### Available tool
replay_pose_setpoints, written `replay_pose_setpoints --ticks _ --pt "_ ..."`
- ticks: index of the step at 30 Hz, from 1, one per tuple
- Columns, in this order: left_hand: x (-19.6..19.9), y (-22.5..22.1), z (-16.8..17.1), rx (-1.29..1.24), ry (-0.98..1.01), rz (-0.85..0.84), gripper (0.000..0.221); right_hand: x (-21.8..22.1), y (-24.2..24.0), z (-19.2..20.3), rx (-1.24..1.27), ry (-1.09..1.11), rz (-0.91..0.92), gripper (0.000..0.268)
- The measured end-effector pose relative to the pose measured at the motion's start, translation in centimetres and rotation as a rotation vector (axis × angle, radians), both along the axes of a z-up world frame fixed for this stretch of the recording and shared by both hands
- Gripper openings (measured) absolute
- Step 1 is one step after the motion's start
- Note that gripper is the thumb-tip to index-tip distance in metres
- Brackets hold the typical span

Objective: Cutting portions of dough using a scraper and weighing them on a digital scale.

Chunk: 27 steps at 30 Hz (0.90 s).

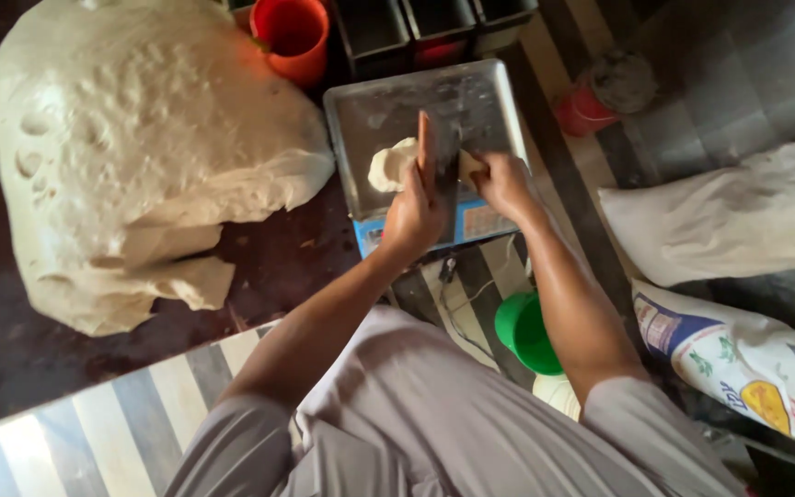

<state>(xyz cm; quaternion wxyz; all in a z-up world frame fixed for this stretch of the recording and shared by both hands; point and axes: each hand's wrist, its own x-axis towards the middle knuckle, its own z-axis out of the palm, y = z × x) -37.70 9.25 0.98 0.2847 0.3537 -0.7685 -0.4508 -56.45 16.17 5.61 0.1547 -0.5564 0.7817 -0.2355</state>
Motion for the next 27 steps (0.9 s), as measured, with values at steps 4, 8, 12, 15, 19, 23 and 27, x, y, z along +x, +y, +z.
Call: replay_pose_setpoints --ticks 4,8,12,15,19,23,27 --pt "-7.1 -5.2 -3.0 0.356 0.248 0.229 0.055 -2.1 3.6 1.2 0.067 -0.199 -0.225 0.025" --pt "-6.1 -11.0 -1.6 0.433 0.834 0.333 0.058 -4.7 7.2 2.8 -0.193 -0.877 -0.023 0.031" --pt "4.0 -11.0 2.0 0.332 0.823 0.357 0.07 -0.4 6.3 9.5 -0.407 -1.248 0.163 0.05" --pt "13.3 -7.4 1.8 0.389 0.693 0.502 0.071 2.1 3.8 7.8 -0.361 -1.259 0.229 0.051" --pt "26.2 -1.0 -3.9 0.174 0.55 0.649 0.062 6.2 -1.0 5.5 -0.219 -1.123 0.355 0.032" --pt "34.4 5.4 -4.3 0.257 0.48 0.921 0.064 11.0 -6.8 10.0 -0.06 -0.869 0.541 0.063" --pt "37.4 11.8 -4.1 0.245 0.517 1.191 0.071 16.5 -10.2 14.3 -0.07 -1.358 0.854 0.066"
